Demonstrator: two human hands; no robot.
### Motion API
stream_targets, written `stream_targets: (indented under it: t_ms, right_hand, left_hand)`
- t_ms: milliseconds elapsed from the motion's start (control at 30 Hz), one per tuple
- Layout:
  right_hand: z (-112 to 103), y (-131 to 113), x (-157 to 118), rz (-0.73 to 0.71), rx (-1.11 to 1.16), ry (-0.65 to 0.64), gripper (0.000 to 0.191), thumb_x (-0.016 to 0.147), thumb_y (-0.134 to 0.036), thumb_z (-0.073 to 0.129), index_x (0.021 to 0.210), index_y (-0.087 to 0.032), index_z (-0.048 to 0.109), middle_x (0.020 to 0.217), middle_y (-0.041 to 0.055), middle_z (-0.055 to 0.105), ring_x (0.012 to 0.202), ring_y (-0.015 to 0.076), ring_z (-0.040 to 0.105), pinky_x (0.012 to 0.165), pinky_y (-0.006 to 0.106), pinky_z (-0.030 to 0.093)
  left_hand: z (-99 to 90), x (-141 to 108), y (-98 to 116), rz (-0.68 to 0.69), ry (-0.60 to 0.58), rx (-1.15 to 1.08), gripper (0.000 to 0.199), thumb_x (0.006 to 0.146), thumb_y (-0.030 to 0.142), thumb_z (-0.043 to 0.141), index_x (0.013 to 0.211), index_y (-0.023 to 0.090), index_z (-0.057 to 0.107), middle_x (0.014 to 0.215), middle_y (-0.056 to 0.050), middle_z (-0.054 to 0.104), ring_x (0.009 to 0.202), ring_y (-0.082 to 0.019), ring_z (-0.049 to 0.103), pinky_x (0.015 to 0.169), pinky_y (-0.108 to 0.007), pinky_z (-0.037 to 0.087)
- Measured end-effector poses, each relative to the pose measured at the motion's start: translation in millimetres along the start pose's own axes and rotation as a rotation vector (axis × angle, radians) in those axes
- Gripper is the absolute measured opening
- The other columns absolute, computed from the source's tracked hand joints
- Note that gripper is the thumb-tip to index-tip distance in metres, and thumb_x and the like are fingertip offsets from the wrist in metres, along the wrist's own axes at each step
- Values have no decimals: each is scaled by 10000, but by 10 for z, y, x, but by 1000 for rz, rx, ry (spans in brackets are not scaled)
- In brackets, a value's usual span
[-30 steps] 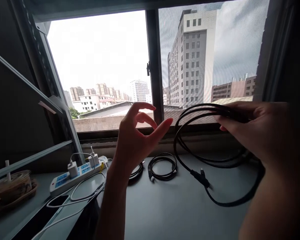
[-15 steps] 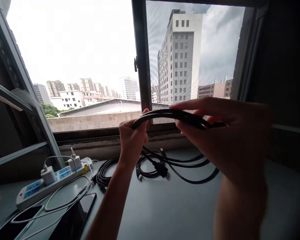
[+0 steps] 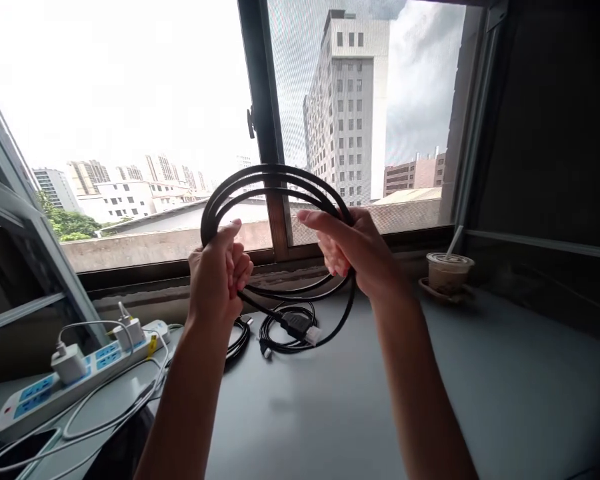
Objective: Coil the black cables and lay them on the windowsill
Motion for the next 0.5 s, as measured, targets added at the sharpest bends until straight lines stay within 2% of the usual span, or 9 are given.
stream_targets:
  t_ms: [100,167,233,300,367,400,500]
  right_hand:
    - [-18,-63,-33,26,134,-28,464,678,-426,703,459,-180,376,341,-80,262,290,24,235,288,179,210]
    - [-42,-141,-72,7,148,5,407,682,-434,698,486,-181,446,336,-82,257,289,22,214,283,176,197]
    - [-64,-204,-107,-24,115,60,324,715,-423,670,544,-179,545,343,-80,288,290,18,212,290,171,203]
    - [-55,-236,-126,-51,55,94,253,751,-392,638,621,-175,630,351,-77,320,293,15,223,306,170,221]
    - [-22,-232,-128,-56,-8,112,225,762,-367,621,668,-169,670,351,-73,330,300,17,240,320,173,227]
    - [-3,-222,-126,-51,-35,121,222,757,-362,622,671,-164,675,349,-72,327,302,19,243,320,175,220]
    - [53,-197,-129,-29,-90,146,225,729,-354,638,638,-150,660,357,-66,325,306,20,245,311,175,191]
  left_hand:
    - [78,-17,-70,-20,-48,29,517,735,233,592,354,170,249,281,73,173,260,-14,155,285,-173,140]
    - [157,-18,-198,-50,-109,49,481,740,236,571,370,179,269,297,81,185,257,-19,160,286,-172,180]
    - [247,-17,-398,-99,-192,79,449,749,245,550,384,191,294,310,86,207,258,-30,212,324,-182,305]
    - [330,-25,-653,-173,-282,129,391,749,260,545,414,189,357,342,71,294,302,-56,360,422,-208,428]
    - [365,-46,-908,-255,-326,187,273,741,283,553,506,169,473,439,32,455,398,-95,507,458,-217,454]
    - [372,-63,-1017,-291,-337,211,228,743,295,551,561,162,515,485,19,507,417,-107,534,457,-220,455]
    - [432,-164,-1227,-386,-440,242,268,789,351,495,607,161,545,465,-4,536,400,-134,547,435,-228,432]
Point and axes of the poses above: each hand's wrist, its own x-axis towards the middle knuckle, its own z-axis out of the palm, y = z × x, the point moved 7 cm from there along x, towards the middle knuckle
